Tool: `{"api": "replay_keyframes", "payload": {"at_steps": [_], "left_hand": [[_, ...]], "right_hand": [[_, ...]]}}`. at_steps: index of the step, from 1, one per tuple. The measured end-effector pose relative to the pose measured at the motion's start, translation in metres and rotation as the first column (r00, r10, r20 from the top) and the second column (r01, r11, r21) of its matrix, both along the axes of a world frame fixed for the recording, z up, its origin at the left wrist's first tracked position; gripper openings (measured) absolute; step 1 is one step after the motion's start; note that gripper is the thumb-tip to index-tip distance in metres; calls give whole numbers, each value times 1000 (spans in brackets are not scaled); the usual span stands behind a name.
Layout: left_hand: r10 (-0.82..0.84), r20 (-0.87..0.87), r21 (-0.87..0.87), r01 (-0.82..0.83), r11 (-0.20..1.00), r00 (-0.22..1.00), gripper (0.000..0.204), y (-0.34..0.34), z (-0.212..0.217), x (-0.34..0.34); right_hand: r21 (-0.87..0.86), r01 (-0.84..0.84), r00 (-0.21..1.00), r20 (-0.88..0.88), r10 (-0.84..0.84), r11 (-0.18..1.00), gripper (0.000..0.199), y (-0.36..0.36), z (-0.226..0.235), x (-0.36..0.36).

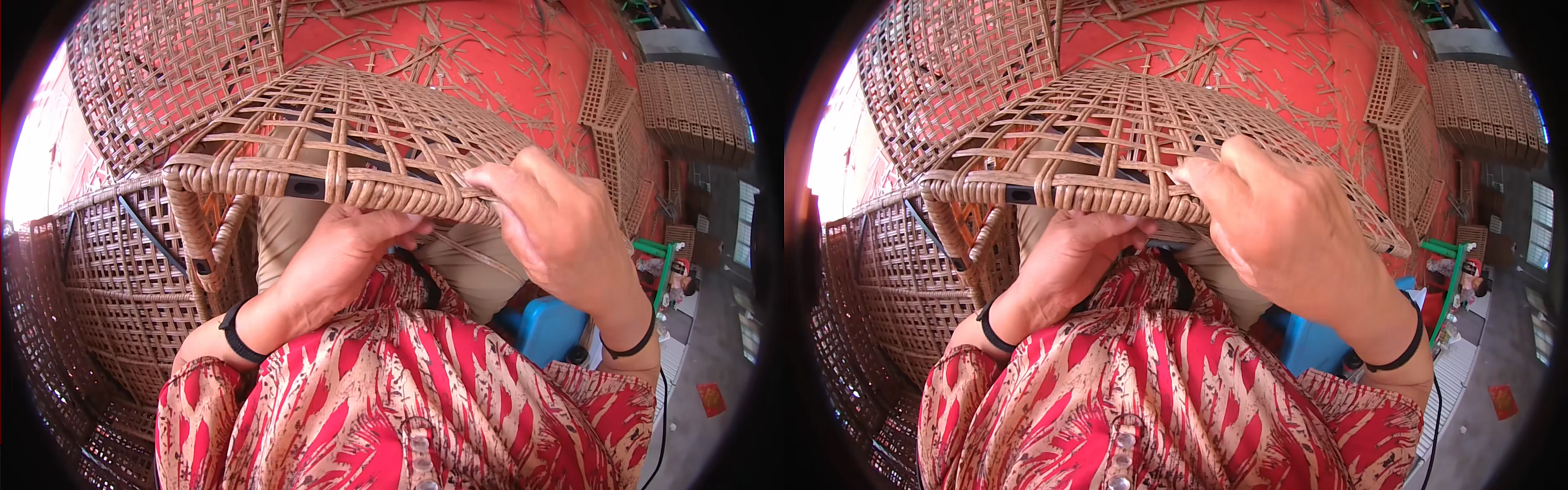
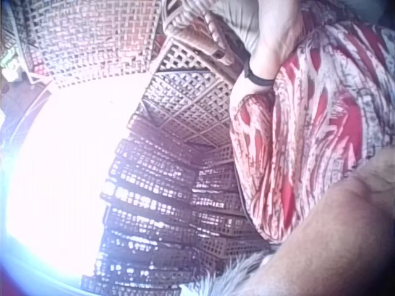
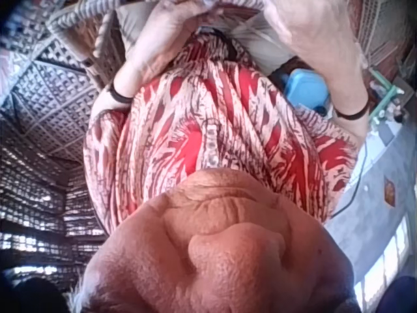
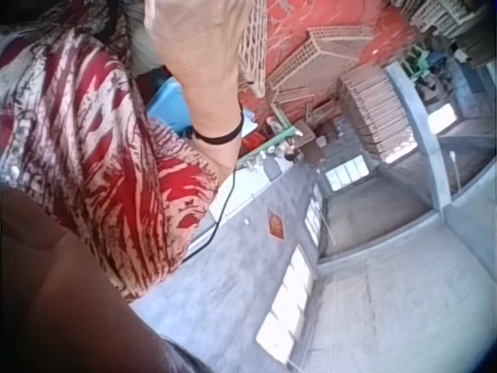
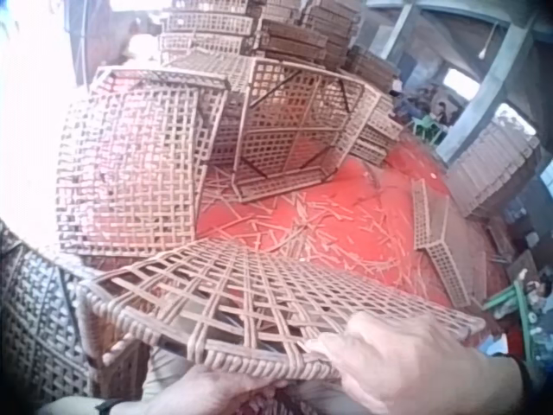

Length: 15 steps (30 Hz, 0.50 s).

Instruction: Weaving and securing bamboo strips to a furniture frame using pliers and a weaving tool.

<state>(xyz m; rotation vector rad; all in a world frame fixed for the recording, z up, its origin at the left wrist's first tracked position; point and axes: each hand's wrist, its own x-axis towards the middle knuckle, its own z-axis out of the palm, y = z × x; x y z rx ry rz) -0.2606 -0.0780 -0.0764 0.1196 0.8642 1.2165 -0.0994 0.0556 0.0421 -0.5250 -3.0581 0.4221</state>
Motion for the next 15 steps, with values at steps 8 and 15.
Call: {"api": "replay_keyframes", "payload": {"at_steps": [8, 15], "left_hand": [[97, 106, 87, -106, 990, 990, 19, 6, -4, 5], [165, 151, 103, -182, 978, 975, 18, 7, -11, 11]], "right_hand": [[-177, 14, 1000, 21, -11, 984, 43, 13, -2, -5], [-378, -20, 989, 127, 73, 926, 28, 32, 3, -11]]}}
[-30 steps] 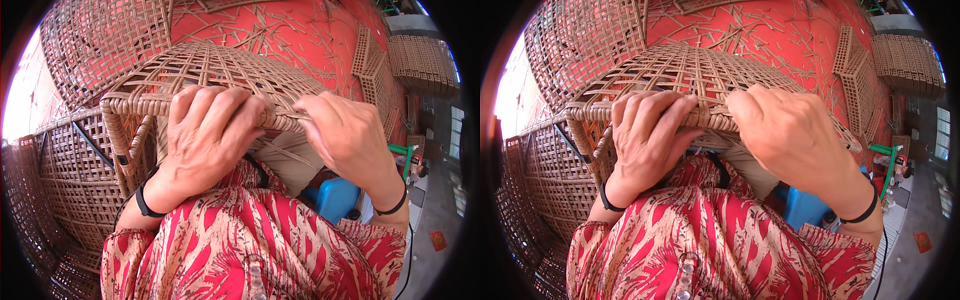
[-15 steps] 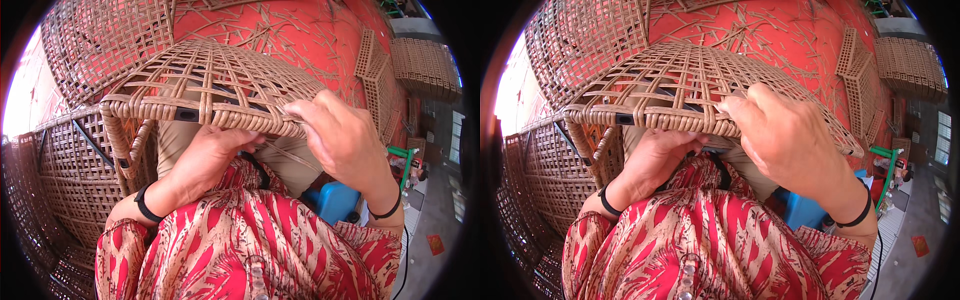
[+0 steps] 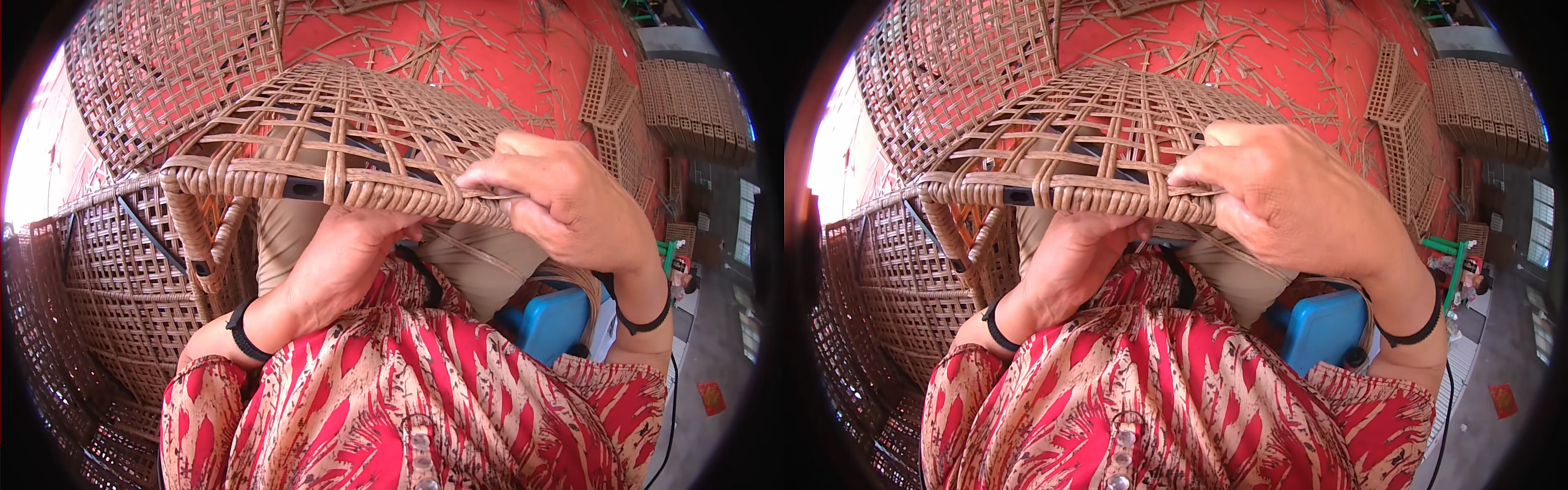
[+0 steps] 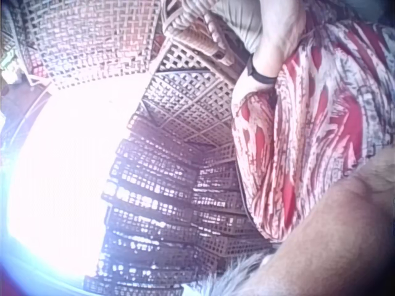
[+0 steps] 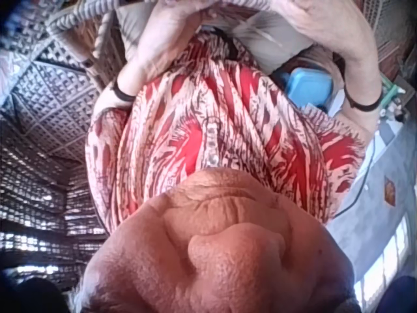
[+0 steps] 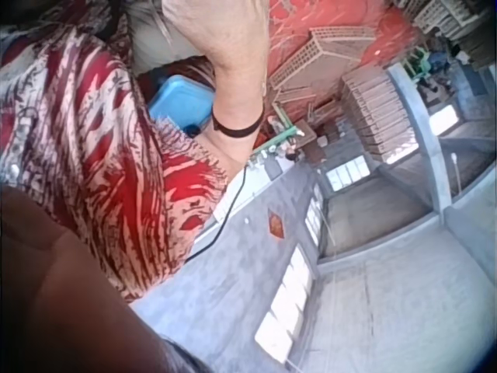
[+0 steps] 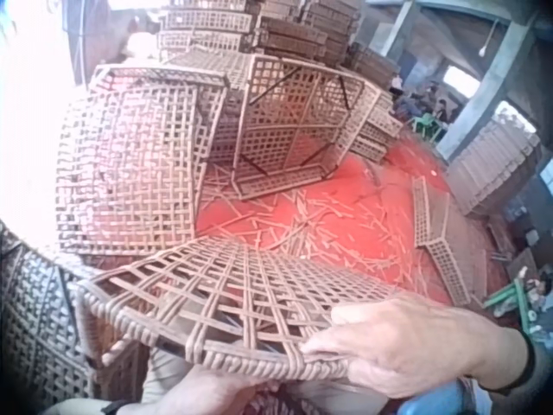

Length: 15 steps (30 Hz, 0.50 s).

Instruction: Weaving and securing bamboo strips to a furniture frame using pliers and a weaving tool.

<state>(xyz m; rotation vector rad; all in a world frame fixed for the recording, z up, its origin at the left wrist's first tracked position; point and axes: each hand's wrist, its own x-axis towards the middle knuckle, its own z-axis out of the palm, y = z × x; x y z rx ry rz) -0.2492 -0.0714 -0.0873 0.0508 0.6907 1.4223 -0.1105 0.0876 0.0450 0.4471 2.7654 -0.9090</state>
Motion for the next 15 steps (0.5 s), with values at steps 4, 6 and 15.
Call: {"api": "replay_keyframes", "payload": {"at_steps": [4, 6, 15], "left_hand": [[-46, -43, -42, 44, 998, 998, 17, 2, 6, 2], [-55, -50, -59, 52, 997, 997, 16, 3, 8, 6], [20, -29, 70, -18, 997, 999, 23, -1, -1, 15]], "right_hand": [[-116, 2, 1000, -30, -5, 993, 25, 9, -5, 1], [-141, 13, 1000, -8, -15, 990, 25, 9, -4, -1], [-122, 10, 995, -95, -22, 992, 32, 3, -16, 12]]}}
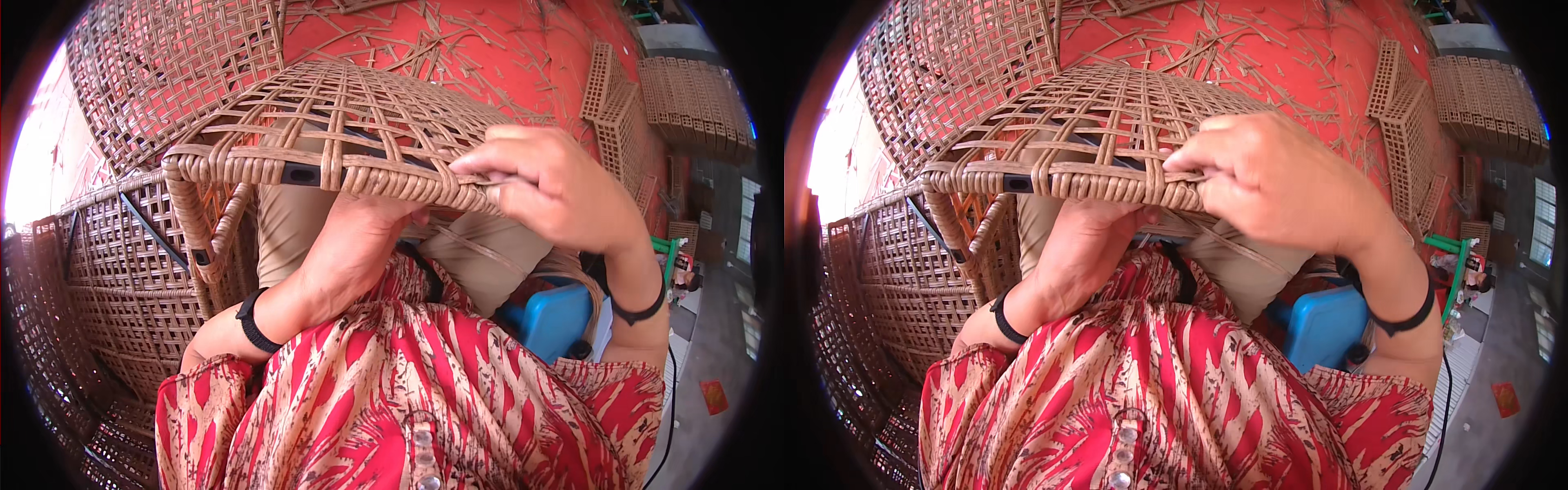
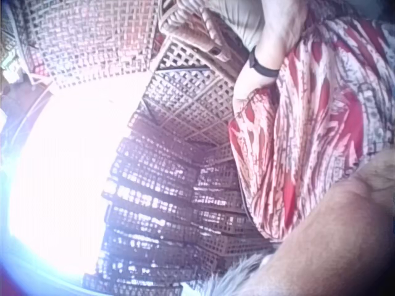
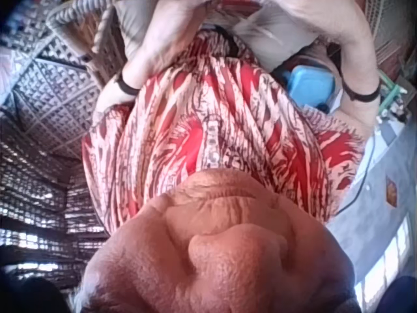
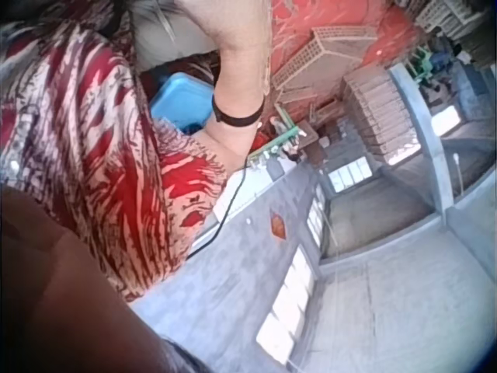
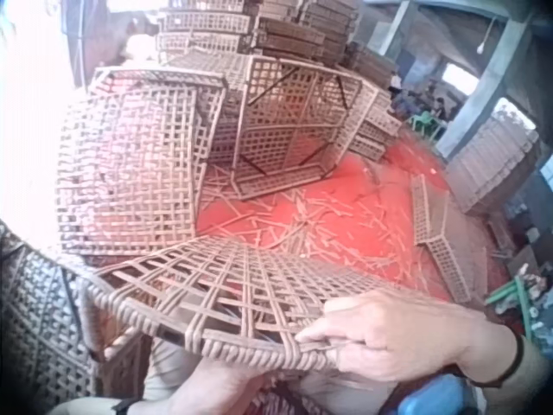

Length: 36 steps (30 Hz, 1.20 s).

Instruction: Weaving and securing bamboo strips to a furniture frame using pliers and a weaving tool.

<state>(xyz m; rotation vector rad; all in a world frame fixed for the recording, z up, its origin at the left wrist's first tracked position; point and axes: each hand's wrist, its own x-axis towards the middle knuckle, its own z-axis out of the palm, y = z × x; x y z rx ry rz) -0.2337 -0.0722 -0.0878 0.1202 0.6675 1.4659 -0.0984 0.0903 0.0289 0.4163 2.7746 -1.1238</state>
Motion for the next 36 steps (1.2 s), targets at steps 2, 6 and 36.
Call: {"api": "replay_keyframes", "payload": {"at_steps": [2, 6, 36], "left_hand": [[36, -96, -9, -37, 999, 995, 20, 0, 5, 5], [24, -185, -24, -29, 999, 982, 16, -2, 12, 11], [98, -936, 2, -273, 962, 337, 16, -197, 35, 50]], "right_hand": [[-39, -38, 999, 6, 38, 999, 32, 4, 1, 0], [-94, 3, 999, 45, 1, 996, 30, -2, 4, 2], [-292, 456, 873, -40, -487, 841, 44, -169, 85, 108]]}}
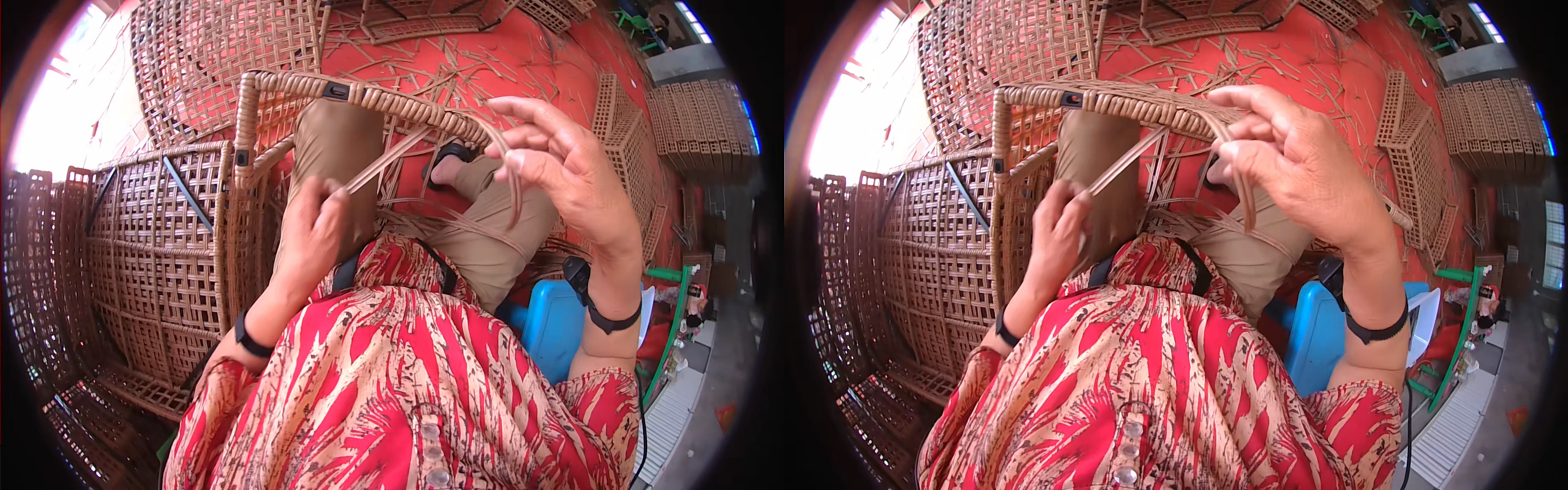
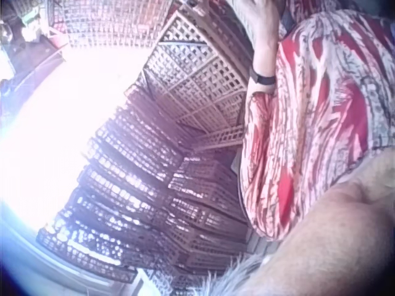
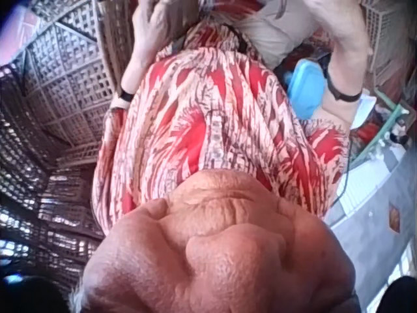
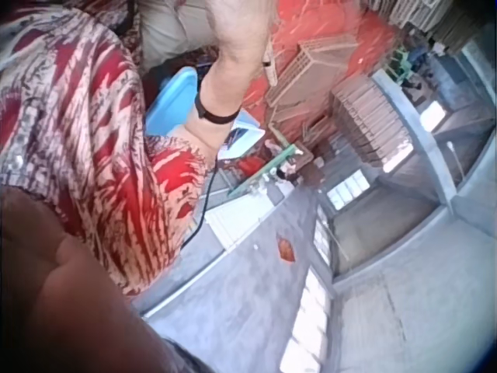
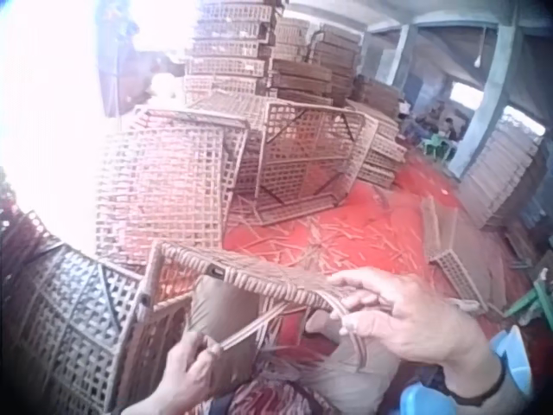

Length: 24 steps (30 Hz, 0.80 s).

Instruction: Weaving and securing bamboo strips to a furniture frame using pliers and a weaving tool.

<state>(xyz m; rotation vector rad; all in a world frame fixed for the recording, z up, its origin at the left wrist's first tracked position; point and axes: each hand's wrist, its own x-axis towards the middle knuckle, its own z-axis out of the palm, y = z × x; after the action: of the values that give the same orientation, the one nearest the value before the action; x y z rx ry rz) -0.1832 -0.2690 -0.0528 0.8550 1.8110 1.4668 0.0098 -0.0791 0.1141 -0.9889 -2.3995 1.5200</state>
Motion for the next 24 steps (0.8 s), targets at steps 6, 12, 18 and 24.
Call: {"api": "replay_keyframes", "payload": {"at_steps": [6, 12, 18, 24], "left_hand": [[108, -485, -251, -257, 933, 868, 10, -101, -28, -8], [25, -628, -508, -434, 744, 778, 15, -202, -84, -22], [-258, -527, -807, -382, 451, 810, 22, -211, -101, -33], [-449, -411, -900, -274, 340, 793, 20, -193, -104, -35]], "right_hand": [[815, 18, 999, -43, 30, 579, 17, 9, -54, 1], [919, 187, 976, -213, 38, 348, 13, 24, -89, -12], [938, 242, 969, -220, -113, 247, 31, 143, -44, -54], [908, 187, 928, -38, -371, 374, 37, 313, -7, -103]]}}
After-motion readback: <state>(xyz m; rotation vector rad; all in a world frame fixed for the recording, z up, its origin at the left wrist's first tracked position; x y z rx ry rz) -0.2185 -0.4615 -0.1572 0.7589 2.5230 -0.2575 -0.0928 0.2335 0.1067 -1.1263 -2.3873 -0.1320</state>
